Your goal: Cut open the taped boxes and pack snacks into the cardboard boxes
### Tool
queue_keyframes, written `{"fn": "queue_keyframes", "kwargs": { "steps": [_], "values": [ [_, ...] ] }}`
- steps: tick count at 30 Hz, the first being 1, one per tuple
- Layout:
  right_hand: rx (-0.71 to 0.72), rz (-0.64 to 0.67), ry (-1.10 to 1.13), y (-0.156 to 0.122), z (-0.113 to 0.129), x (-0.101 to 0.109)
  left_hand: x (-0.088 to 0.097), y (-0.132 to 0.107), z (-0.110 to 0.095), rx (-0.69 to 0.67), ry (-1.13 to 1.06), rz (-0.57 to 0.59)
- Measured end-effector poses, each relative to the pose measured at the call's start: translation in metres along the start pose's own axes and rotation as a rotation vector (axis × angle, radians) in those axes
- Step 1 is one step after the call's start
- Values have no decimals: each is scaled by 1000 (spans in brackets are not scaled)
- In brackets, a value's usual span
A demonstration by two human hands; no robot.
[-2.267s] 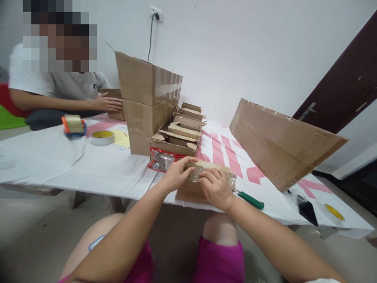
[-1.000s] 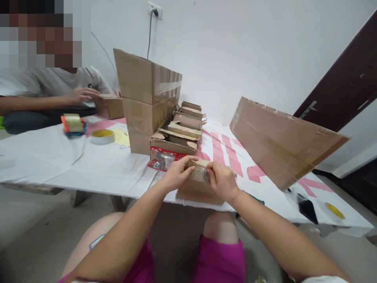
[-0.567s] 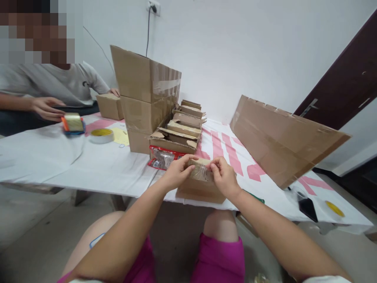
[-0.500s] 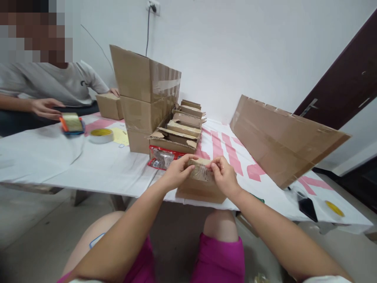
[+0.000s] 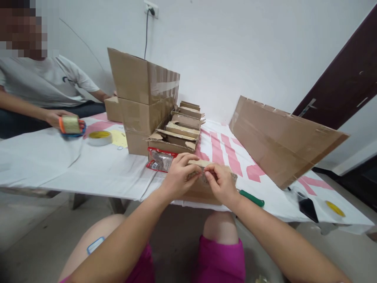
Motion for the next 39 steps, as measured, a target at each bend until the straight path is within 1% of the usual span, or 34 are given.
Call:
{"fn": "queue_keyframes", "kwargs": {
  "steps": [3, 7, 9, 11, 14, 16, 19, 23, 30, 39],
  "values": [
    [20, 11, -32, -4, 0, 5, 0, 2, 0, 25, -51, 11],
    [104, -113, -230, -2, 3, 20, -2, 3, 3, 62, -114, 14],
    [126, -129, -324, 1, 1, 22, -3, 3, 3, 64, -125, 16],
    [91, -80, -366, 4, -7, 18, -3, 3, 2, 67, -131, 18],
    [-14, 29, -391, 7, -21, 7, -4, 2, 2, 70, -125, 32],
    [-67, 74, -401, 8, -27, 2, -5, 2, 2, 79, -111, 46],
    [-94, 85, -403, 10, -28, 1, -7, 2, 4, 124, -99, 59],
    [-92, 95, -402, 11, -23, 2, -8, 2, 8, 193, -121, 44],
    [-89, 90, -388, 8, -22, 3, -11, 2, 12, 252, -151, 33],
    [-92, 104, -381, 3, -23, 0, -13, 1, 22, 349, -171, -10]
  ]
}}
Point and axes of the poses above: each hand's wrist, its own y-axis towards the middle knuckle, its own x-axis out of the back of the hand, z = x × y, the point moved 6 cm from there along y, towards the middle knuckle
